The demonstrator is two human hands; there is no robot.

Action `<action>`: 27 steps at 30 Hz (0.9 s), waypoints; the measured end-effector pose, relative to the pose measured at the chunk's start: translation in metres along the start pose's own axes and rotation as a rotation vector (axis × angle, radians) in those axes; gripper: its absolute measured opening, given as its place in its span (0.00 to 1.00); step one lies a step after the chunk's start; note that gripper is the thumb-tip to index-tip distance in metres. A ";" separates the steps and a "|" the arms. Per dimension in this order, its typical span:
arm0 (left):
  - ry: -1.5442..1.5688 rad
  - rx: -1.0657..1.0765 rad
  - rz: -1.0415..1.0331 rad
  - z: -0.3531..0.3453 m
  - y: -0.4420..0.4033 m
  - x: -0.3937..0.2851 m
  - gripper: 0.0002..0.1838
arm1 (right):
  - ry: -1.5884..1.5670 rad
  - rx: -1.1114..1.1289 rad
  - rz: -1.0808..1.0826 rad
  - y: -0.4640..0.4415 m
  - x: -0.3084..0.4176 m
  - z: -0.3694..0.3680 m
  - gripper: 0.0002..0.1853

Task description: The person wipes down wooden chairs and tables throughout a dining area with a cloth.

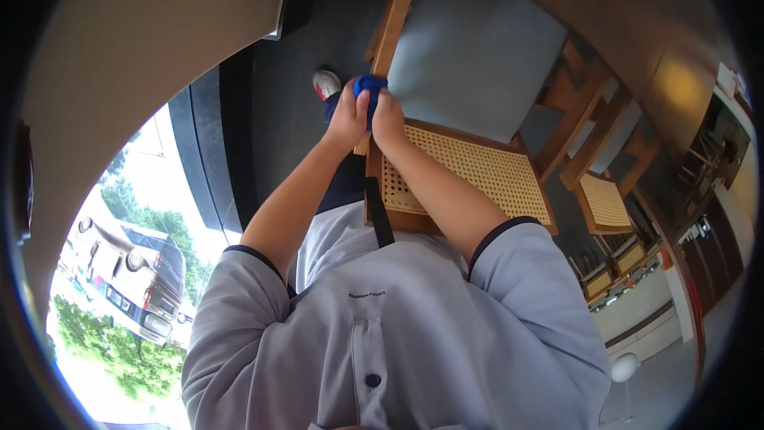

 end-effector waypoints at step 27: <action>0.213 -0.135 0.429 -0.004 0.029 0.047 0.34 | -0.021 0.312 -0.252 0.013 -0.012 -0.003 0.41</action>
Point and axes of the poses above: each hand's wrist, its own y-axis away from the middle knuckle, its own z-axis out of the back of the hand, x = y × z, the point moved 6 cm from there along -y, towards the middle knuckle, and after that the axes turned 2 degrees about y, right-handed, at the moved point
